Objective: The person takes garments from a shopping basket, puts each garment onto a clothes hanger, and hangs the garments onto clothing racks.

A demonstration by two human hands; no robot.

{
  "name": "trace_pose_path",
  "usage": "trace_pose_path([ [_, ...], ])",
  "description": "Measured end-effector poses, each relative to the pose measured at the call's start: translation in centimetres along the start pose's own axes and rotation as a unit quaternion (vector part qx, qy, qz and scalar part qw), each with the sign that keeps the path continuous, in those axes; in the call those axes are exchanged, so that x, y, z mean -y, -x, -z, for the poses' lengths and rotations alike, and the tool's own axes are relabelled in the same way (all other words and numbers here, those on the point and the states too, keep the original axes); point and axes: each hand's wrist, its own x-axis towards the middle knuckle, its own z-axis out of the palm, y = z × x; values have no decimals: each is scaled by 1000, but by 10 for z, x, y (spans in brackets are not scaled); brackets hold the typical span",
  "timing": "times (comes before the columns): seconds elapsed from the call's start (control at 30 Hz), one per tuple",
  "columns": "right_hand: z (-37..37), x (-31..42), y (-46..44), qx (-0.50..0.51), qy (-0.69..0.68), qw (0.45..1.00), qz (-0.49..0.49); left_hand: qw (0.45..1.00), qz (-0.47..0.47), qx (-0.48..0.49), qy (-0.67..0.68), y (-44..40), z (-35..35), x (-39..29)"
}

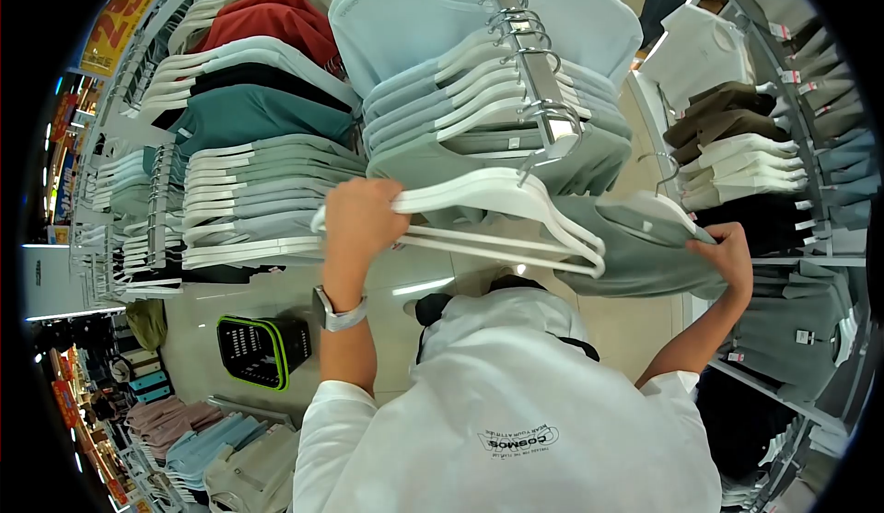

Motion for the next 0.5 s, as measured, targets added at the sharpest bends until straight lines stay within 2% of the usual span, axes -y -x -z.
trace_pose_path([
  [0.17,-22,26,-35,-10,-47,997,61,997,39,-16,66,16,-31,-23],
  [0.27,-34,72,-53,-2,-31,992,120,992,63,-35,101,22,-43,-35],
  [0.33,-46,91,-70,25,-66,984,166,986,73,-68,136,25,-50,-41],
  [0.5,-82,115,-106,81,-100,967,221,982,77,-40,167,27,-53,-45],
])
